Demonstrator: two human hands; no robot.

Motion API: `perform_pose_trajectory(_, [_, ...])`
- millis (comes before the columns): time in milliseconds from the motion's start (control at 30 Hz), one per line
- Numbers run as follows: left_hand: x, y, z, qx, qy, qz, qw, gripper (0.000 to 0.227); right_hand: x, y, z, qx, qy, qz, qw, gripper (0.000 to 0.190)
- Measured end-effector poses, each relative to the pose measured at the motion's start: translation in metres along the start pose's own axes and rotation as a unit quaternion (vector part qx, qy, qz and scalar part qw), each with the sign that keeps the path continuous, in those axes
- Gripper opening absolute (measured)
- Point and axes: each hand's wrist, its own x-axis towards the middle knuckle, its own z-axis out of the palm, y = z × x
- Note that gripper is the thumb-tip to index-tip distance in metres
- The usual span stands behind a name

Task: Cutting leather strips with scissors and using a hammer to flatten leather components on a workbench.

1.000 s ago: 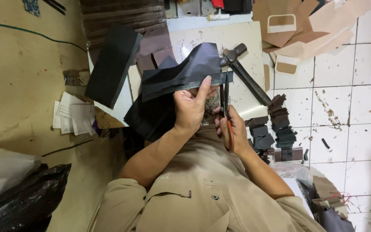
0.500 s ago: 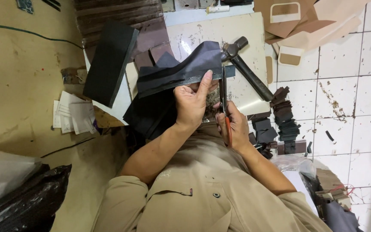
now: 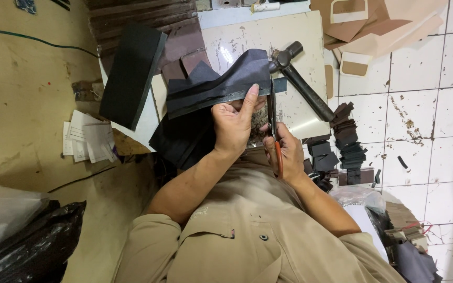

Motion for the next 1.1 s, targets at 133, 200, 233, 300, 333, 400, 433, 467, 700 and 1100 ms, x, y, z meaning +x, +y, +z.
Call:
perform_pose_trajectory(133, [-0.002,0.0,0.002,0.002,-0.002,-0.002,1.0,0.028,-0.002,0.004,0.003,0.005,0.009,0.004,1.0,0.028])
perform_pose_trajectory(200, [0.0,-0.003,-0.002,0.009,-0.003,-0.002,1.0,0.027,-0.002,0.003,0.004,0.013,0.014,-0.01,1.0,0.029])
perform_pose_trajectory(233, [-0.001,-0.004,-0.001,0.008,-0.003,-0.002,1.0,0.027,-0.002,0.004,0.004,0.012,0.014,-0.01,1.0,0.029])
perform_pose_trajectory(300, [-0.002,-0.006,0.001,-0.004,-0.002,-0.005,1.0,0.025,-0.003,0.006,0.003,0.018,0.01,-0.011,1.0,0.031])
perform_pose_trajectory(333, [-0.001,-0.006,0.002,-0.005,-0.002,-0.005,1.0,0.025,-0.003,0.008,0.003,0.017,0.01,-0.011,1.0,0.031])
perform_pose_trajectory(400, [-0.001,-0.005,0.003,-0.002,-0.008,0.0,1.0,0.026,-0.003,0.012,0.003,0.018,0.015,-0.014,1.0,0.032])
perform_pose_trajectory(433, [-0.001,-0.007,0.002,-0.003,-0.008,-0.001,1.0,0.026,-0.003,0.014,0.003,0.017,0.015,-0.014,1.0,0.032])
perform_pose_trajectory(467, [-0.001,-0.008,0.001,-0.002,-0.008,-0.001,1.0,0.026,-0.004,0.015,0.003,0.025,0.014,-0.015,0.999,0.032])
perform_pose_trajectory(700, [-0.001,-0.009,-0.001,0.004,-0.009,-0.028,1.0,0.03,-0.007,0.027,0.005,0.017,0.023,-0.003,1.0,0.033])
perform_pose_trajectory(1100, [-0.022,-0.016,-0.014,0.196,-0.077,-0.111,0.971,0.025,0.049,0.02,-0.001,0.15,0.135,-0.079,0.976,0.025])
